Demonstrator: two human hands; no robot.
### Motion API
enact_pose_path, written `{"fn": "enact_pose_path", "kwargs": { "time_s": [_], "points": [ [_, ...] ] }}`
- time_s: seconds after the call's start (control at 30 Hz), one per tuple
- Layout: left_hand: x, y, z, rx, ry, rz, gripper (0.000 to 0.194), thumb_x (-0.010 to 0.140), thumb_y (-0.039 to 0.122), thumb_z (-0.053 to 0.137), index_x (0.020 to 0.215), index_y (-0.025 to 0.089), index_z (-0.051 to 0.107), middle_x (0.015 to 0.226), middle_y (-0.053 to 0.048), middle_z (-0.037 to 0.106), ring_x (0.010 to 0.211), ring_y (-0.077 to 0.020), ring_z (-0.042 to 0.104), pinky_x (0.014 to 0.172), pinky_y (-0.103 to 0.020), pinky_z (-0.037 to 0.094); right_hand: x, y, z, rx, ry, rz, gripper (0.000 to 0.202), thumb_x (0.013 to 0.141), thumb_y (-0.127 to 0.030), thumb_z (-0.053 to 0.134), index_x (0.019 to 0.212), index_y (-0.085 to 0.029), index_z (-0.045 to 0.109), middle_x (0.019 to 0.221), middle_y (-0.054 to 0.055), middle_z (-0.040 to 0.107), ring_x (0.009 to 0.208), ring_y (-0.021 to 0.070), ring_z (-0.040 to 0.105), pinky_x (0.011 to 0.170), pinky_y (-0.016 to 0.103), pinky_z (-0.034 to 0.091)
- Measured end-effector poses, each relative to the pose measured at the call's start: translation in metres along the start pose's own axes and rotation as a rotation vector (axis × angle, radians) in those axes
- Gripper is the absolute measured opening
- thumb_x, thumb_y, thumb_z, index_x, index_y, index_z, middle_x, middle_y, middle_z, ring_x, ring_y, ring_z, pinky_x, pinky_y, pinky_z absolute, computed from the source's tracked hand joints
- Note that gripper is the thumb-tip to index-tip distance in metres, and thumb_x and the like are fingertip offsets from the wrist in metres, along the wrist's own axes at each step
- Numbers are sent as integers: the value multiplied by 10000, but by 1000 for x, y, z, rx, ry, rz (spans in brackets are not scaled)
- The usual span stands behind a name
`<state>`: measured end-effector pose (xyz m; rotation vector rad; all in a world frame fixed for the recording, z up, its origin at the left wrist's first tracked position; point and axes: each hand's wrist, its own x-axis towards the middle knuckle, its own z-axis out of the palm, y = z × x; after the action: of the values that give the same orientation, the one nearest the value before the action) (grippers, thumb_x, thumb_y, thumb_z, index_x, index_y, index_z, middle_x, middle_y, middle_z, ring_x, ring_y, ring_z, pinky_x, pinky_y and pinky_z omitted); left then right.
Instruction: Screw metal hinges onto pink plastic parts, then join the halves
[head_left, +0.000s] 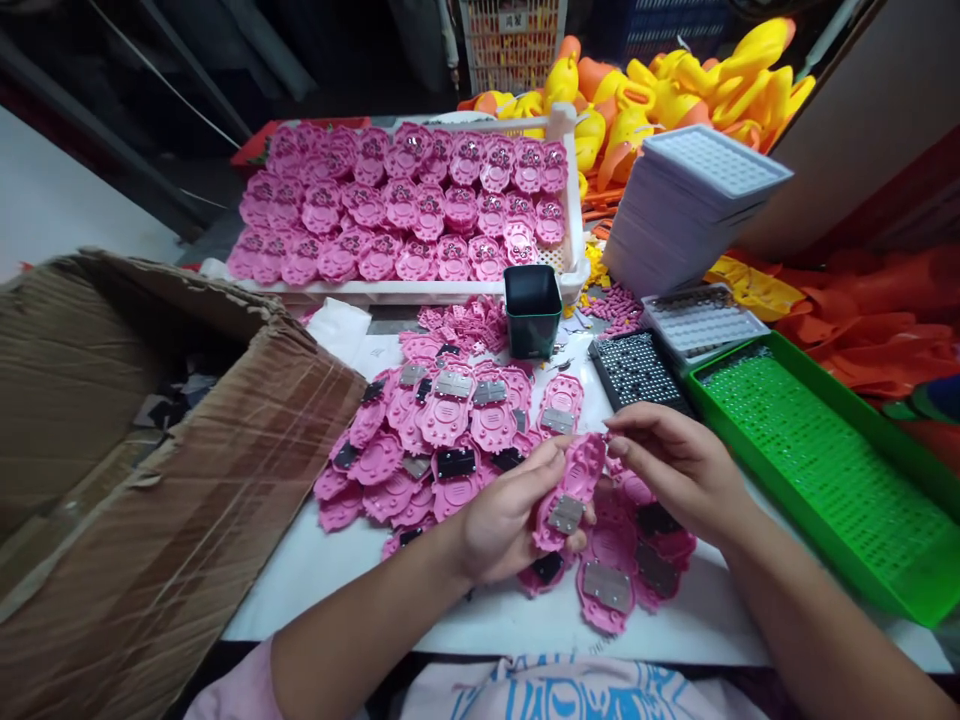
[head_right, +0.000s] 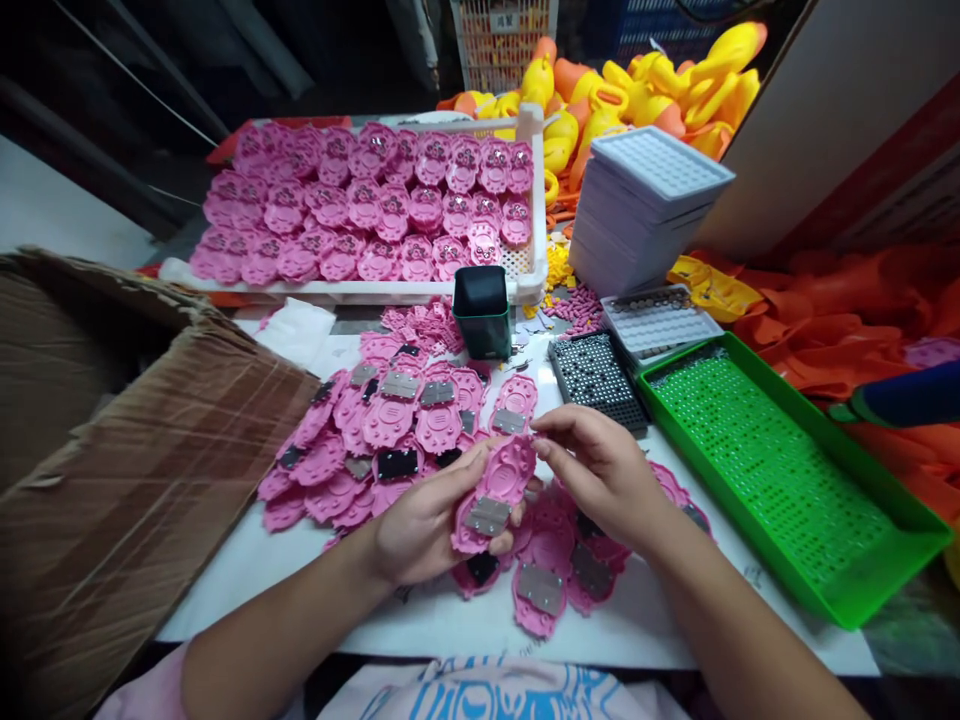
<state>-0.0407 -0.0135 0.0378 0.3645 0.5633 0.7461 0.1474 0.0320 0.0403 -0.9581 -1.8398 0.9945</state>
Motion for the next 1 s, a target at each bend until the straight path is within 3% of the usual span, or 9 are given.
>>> {"fn": "enact_pose_path", "kwargs": {
  "time_s": [0.17,0.3,0.53,0.73,0.87,1.0],
  "points": [
    [-2,-2,5,-3,-7,-28,325,861,433,548,1100,230,461,877,-35,541,670,-98,547,521,-190,421,3,-7,-4,-98,-64,-154,127,864,-98,552,932,-193,604,830,23,589,775,113,575,690,231,484],
    [-3,-2,7,-6,-37,-65,343,860,475,530,1053,214,421,911,-50,543,632,-84,533,471,-159,381,5,-9,-5,-107,-114,-134,109,880,-101,525,922,-182,584,812,23,572,755,111,557,677,225,470],
    [-4,-1,8,64,-51,-34,327,865,496,507,977,214,385,742,26,510,410,-15,378,366,-114,234,3,-3,-3,-135,-134,-214,106,896,-113,482,932,-189,546,820,33,559,744,119,540,659,223,460],
    [-5,-5,5,34,-67,-59,349,845,513,523,975,216,394,795,3,535,411,-19,397,342,-115,236,1,-4,-2,-105,-112,-236,76,907,-144,473,900,-195,530,793,22,545,724,118,535,650,219,454],
    [-4,-7,3,59,-89,-68,364,840,538,514,962,224,377,743,18,524,391,-18,373,337,-116,239,2,-5,-2,-139,-161,-201,80,917,-154,454,891,-197,516,786,22,548,712,117,537,641,211,460],
    [-6,-3,4,124,-116,-81,381,820,538,546,942,225,367,707,43,500,384,-11,353,340,-108,237,0,-3,-4,-158,-230,-262,123,919,-129,430,999,-186,504,879,50,562,801,119,552,713,208,476]
  ]
}}
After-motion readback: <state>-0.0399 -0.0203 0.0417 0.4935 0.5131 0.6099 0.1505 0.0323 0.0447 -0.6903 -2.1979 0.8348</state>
